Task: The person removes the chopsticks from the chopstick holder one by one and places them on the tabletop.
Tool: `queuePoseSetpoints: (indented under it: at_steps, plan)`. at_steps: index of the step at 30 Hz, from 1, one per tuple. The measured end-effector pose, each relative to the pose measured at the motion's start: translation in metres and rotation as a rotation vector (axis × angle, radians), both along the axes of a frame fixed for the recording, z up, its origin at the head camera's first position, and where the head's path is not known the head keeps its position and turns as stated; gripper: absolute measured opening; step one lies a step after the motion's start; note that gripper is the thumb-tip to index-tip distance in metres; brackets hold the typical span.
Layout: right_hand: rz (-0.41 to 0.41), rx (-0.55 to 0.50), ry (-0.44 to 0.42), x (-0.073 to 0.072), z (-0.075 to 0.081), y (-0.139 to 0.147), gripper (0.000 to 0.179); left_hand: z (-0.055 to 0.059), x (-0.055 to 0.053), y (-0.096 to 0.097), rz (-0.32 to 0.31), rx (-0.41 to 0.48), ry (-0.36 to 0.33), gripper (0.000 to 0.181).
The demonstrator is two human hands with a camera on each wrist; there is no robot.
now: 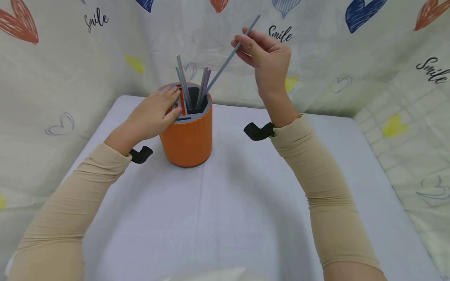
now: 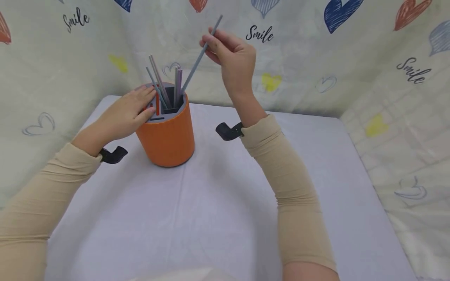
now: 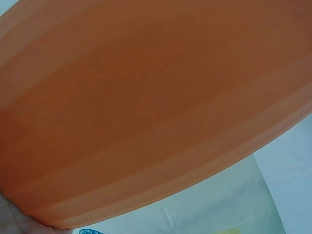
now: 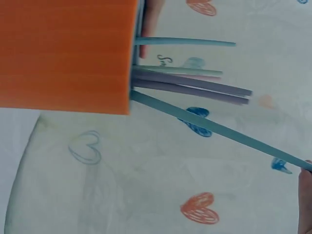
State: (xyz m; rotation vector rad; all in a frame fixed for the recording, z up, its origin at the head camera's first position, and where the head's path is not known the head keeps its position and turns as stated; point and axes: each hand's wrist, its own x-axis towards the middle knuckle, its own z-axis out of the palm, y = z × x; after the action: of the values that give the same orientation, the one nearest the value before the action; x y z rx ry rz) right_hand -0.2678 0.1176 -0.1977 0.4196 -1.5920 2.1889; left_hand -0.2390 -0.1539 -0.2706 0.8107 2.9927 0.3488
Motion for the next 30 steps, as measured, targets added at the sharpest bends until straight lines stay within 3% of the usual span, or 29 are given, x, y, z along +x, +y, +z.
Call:
queuePoseSetpoints:
  at_steps: [7, 11, 13, 20, 30]
  plan:
    - [-0.101, -0.178, 0.152, 0.031, 0.022, 0.036, 0.021, -0.004, 0.000, 0.002, 0.002, 0.000, -0.015, 0.065]
    - [-0.115, -0.199, 0.149, 0.042, 0.024, 0.048, 0.020, -0.004, 0.001, -0.001, 0.004, 0.012, -0.010, 0.065]
    - [-0.108, -0.181, 0.104, 0.042, 0.020, 0.052, 0.020, -0.005, 0.002, -0.002, 0.007, 0.017, -0.008, 0.065]
    - [-0.051, -0.023, -0.053, 0.028, -0.030, 0.060, 0.020, -0.005, 0.001, -0.003, 0.017, 0.030, -0.011, 0.065]
    - [0.080, 0.094, -0.467, 0.008, -0.096, 0.056, 0.008, -0.006, 0.000, 0.000, 0.024, 0.049, 0.005, 0.065]
